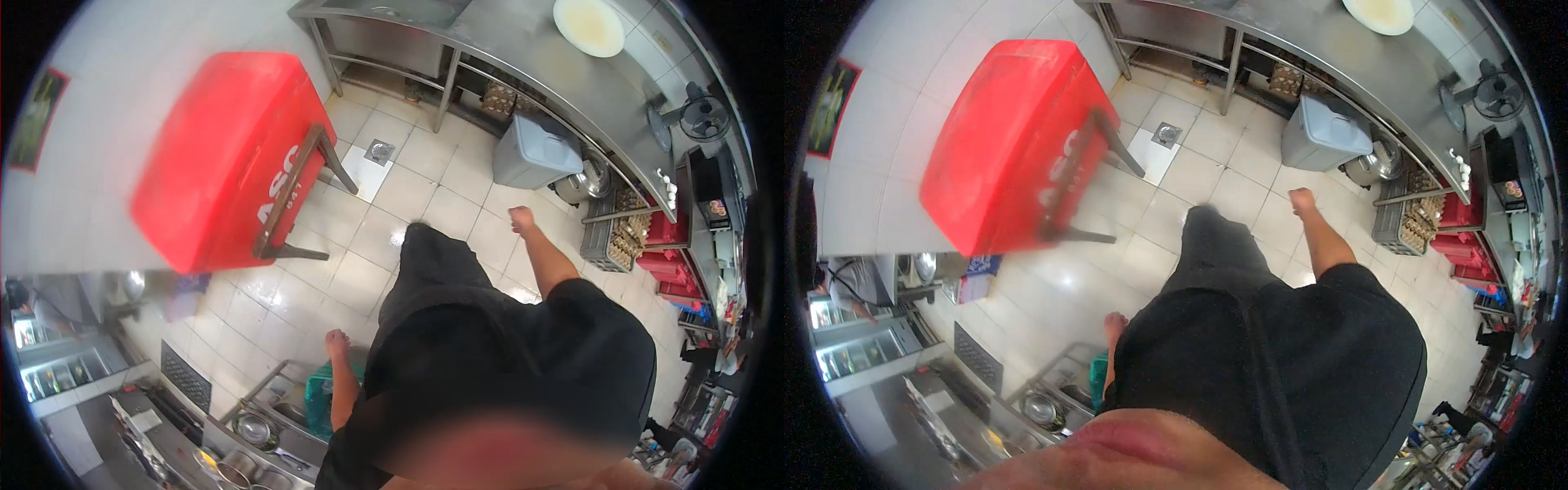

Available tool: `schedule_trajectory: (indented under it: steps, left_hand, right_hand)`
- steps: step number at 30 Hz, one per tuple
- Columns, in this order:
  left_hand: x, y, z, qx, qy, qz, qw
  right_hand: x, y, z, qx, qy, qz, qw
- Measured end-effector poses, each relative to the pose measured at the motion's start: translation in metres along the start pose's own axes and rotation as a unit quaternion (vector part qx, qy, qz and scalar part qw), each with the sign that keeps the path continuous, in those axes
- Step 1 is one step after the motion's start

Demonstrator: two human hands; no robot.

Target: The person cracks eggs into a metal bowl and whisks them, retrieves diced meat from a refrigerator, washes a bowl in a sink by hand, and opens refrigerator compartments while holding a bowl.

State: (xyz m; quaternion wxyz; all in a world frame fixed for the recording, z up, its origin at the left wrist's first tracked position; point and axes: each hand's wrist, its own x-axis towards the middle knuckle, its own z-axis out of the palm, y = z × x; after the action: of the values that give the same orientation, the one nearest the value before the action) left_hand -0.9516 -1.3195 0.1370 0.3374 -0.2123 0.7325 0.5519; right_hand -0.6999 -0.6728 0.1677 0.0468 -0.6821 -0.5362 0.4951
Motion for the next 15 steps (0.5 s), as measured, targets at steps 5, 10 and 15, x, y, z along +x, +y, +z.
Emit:
schedule_trajectory:
  steps: [5, 10, 15]
  left_hand:
    - [0.073, 0.082, 0.041, 0.064, 0.030, 0.025, 0.997]
    - [0.143, 0.133, 0.124, 0.219, -0.003, 0.076, 0.973]
    - [0.180, 0.184, 0.236, 0.334, -0.145, 0.160, 0.918]
  right_hand:
    - [0.052, -0.101, 0.012, 0.187, 0.041, -0.068, 0.979]
    - [0.159, -0.396, 0.059, 0.306, 0.043, -0.337, 0.889]
    - [0.307, -0.655, 0.134, 0.046, 0.142, -0.458, 0.876]
